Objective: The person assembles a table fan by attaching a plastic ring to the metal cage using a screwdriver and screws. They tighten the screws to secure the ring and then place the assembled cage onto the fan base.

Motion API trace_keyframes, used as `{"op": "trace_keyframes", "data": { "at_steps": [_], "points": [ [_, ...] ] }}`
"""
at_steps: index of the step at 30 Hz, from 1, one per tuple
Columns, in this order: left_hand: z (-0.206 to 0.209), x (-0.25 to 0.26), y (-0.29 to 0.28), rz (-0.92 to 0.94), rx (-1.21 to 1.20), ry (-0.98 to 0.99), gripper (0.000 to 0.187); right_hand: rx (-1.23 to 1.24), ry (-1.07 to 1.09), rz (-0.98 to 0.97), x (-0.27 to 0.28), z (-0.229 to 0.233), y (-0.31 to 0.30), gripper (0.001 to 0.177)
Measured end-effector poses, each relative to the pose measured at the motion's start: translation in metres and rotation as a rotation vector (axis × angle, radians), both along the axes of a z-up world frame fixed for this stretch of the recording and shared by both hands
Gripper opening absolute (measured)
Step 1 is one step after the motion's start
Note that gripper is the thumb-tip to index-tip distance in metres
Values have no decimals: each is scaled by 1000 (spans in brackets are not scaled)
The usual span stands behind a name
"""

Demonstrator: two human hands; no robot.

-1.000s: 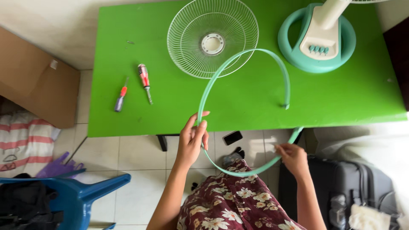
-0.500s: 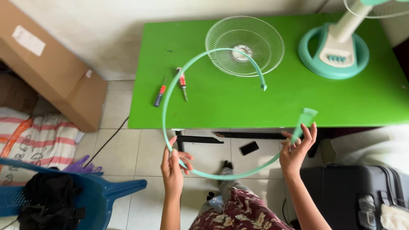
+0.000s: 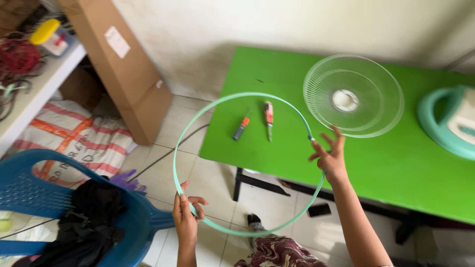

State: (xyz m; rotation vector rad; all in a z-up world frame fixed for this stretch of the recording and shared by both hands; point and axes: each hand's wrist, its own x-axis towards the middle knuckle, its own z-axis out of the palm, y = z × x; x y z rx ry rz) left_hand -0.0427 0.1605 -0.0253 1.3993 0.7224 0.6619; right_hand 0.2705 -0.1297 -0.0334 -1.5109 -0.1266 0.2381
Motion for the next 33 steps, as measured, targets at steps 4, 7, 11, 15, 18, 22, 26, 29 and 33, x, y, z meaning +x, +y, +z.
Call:
{"op": "trace_keyframes", "data": {
  "at_steps": [4, 7, 11, 15, 18, 22, 26, 29, 33],
  "points": [
    [-2, 2, 49, 40, 67, -21, 46, -33, 34, 337, 20, -17, 63, 59],
    [-5, 7, 78, 96, 65, -46, 45, -74, -19, 238, 38, -27, 115, 56],
    [-10, 8, 107, 181, 16, -96, 43, -133, -11, 25, 63, -17, 170, 64],
    [-15, 20, 138, 250, -10, -75, 43, -120, -22, 264, 78, 0, 210, 60],
    [-24, 31, 167, 225, 29, -96, 43, -38, -49, 393, 82, 2, 237, 51],
    [-27, 52, 225, 199, 28, -98, 44, 9, -166, 346, 85, 20, 284, 61],
    [-28, 73, 299, 131, 4, -55, 44, 205, -137, 215, 92, 23, 329, 40],
    [-22, 88, 359, 45, 0, -32, 45, 220, -149, 151, 95, 21, 363, 28],
    [-13, 107, 439, -64, 1, -13, 46, 188, -124, 88, 85, 12, 414, 27]
  ]
}}
